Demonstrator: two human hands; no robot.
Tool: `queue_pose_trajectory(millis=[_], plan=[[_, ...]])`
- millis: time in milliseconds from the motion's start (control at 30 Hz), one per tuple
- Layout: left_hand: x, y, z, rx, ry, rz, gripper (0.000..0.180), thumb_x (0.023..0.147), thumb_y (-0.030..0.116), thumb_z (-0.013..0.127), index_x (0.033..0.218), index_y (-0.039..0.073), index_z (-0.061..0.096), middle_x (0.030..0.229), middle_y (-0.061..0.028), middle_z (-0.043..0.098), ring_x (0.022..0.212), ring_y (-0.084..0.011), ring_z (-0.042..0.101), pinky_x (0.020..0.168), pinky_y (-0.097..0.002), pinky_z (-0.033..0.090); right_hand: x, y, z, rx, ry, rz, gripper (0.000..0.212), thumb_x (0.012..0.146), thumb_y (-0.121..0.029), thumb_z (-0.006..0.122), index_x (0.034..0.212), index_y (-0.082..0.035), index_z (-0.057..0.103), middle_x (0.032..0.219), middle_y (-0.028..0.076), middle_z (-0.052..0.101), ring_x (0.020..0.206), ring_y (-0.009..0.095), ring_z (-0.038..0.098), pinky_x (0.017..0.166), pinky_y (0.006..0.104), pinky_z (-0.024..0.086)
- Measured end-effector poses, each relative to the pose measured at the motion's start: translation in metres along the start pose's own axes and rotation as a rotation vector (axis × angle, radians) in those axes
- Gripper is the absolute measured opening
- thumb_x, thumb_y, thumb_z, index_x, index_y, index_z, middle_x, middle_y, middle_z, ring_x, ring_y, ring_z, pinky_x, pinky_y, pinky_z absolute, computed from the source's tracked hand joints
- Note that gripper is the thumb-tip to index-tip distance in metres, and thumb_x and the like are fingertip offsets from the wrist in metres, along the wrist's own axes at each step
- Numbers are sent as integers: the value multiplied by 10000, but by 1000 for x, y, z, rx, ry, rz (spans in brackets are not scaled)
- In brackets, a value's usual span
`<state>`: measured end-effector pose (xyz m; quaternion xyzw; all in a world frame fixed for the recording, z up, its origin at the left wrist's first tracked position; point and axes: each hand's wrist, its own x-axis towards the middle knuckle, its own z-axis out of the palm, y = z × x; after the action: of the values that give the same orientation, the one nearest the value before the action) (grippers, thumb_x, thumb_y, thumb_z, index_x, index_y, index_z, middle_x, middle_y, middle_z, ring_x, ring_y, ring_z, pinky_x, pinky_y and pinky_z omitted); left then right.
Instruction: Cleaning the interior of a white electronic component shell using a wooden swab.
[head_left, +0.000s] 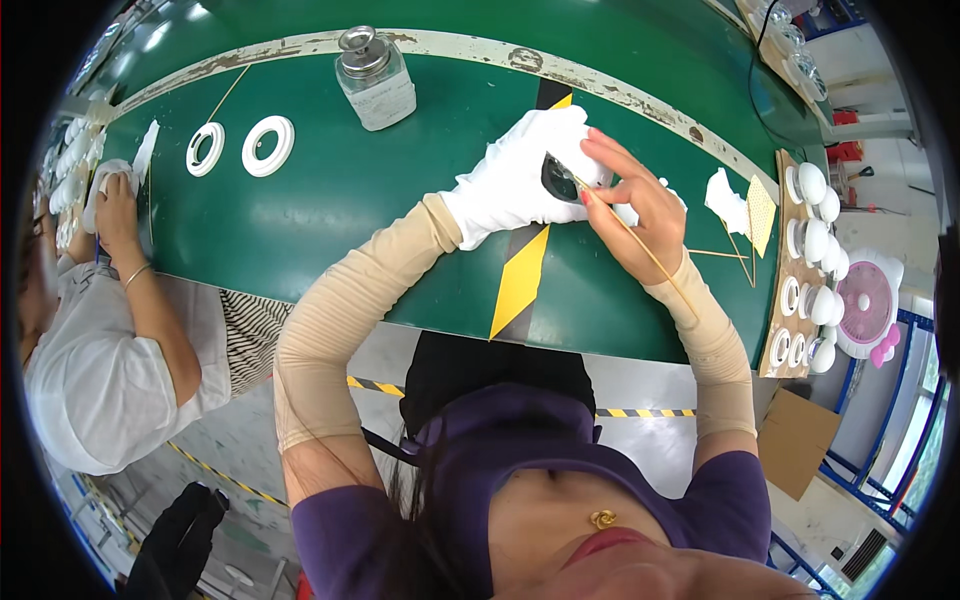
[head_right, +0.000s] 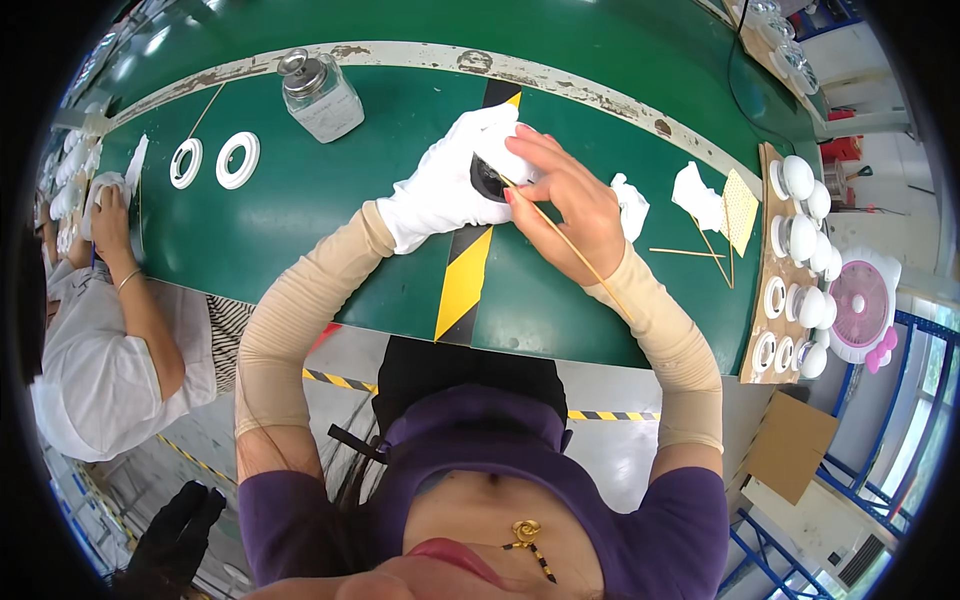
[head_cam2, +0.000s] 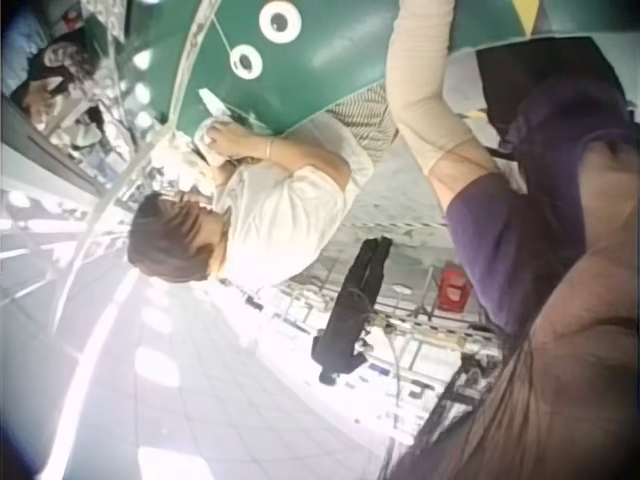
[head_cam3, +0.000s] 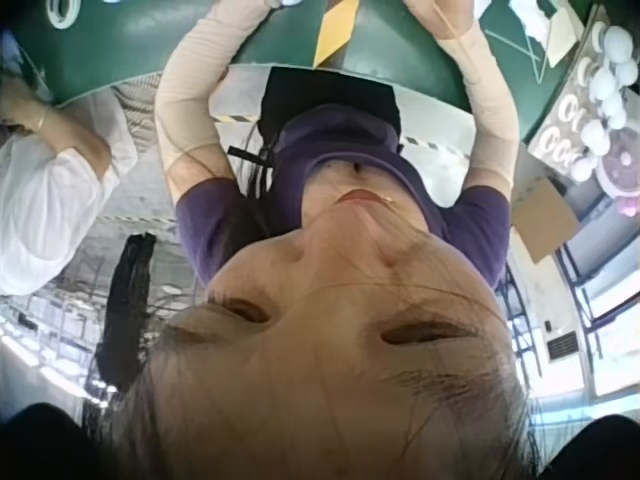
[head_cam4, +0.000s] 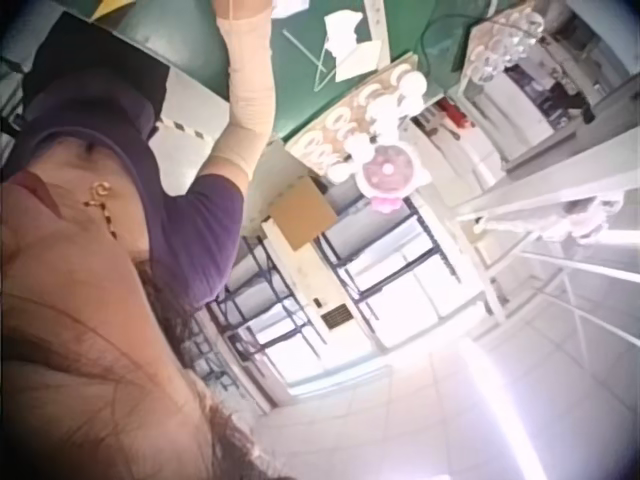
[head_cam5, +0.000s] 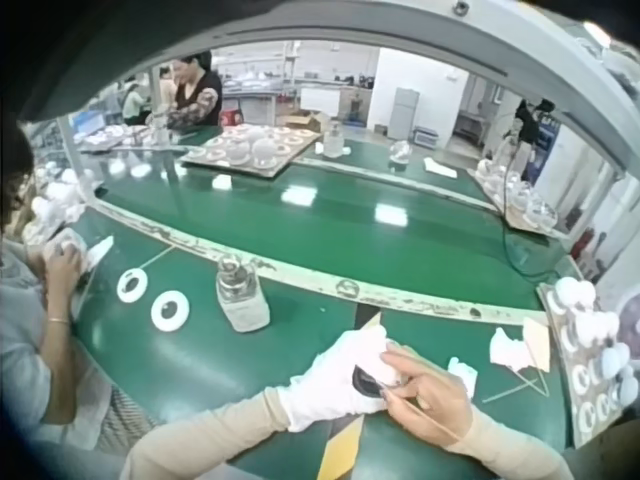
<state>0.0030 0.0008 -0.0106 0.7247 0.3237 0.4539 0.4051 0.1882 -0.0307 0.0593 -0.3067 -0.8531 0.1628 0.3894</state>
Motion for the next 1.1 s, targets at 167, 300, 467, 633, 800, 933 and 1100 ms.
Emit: queue_pose_trajectory(millis=[167, 300, 467, 633, 800, 933, 1100], plan=[[0, 5, 0, -31, 5, -15, 791, 656, 335, 867, 1292, 62, 485, 1340, -178, 489, 1245, -340, 477, 1055, -396, 394, 0, 2, 1, 16, 16, 26, 162, 780, 59, 701, 795, 14, 546, 1171, 212, 647, 1157, 384, 605, 989, 470, 480], [-1, 1, 1, -51, 14, -21, 769, 657, 317, 863, 1285, 69, 497, 1344, -172, 491, 1246, -335, 483, 1054, -393, 400, 7, -1, 8, -52, 16, -18, 177, 784, 57, 706, 791, 11, 535, 1161, 222, 650, 1151, 390, 608, 973, 455, 486], [0, -2, 2, -20, -4, -14, 808, 645, 308, 865, 1310, 64, 476, 1334, -155, 503, 1237, -326, 499, 1049, -390, 412, 5, -1, 9, -91, 19, -22, 171, 789, 63, 703, 802, 20, 538, 1161, 230, 650, 1153, 399, 606, 966, 450, 487], [-2, -4, 4, -39, 42, 15, 802, 659, 258, 834, 1341, 68, 456, 1303, -141, 525, 1213, -329, 508, 1037, -397, 421, 0, -3, 15, -65, 76, -1, 179, 789, 66, 704, 802, 12, 534, 1168, 233, 645, 1169, 400, 595, 965, 443, 487], [7, 9, -11, 336, -17, 222, 792, 668, 241, 820, 1349, 73, 452, 1303, -137, 518, 1183, -338, 513, 1024, -393, 425, -15, 6, 17, -57, 108, -60, 198, 781, 76, 710, 829, 9, 530, 1194, 238, 631, 1190, 403, 579, 962, 433, 489], [6, 10, -13, 335, -45, 225, 823, 666, 243, 837, 1368, 81, 439, 1316, -130, 507, 1213, -329, 499, 1041, -379, 409, -17, 10, 15, -44, 105, -93, 215, 773, 85, 713, 833, 5, 523, 1213, 245, 619, 1205, 410, 566, 964, 433, 488], [0, 7, -10, -111, -76, -78, 868, 678, 175, 847, 1409, 87, 387, 1351, -109, 479, 1242, -256, 486, 1043, -356, 414, -18, 11, 18, -39, 124, -103, 218, 772, 78, 718, 830, 5, 521, 1203, 249, 623, 1185, 419, 578, 949, 432, 498]])
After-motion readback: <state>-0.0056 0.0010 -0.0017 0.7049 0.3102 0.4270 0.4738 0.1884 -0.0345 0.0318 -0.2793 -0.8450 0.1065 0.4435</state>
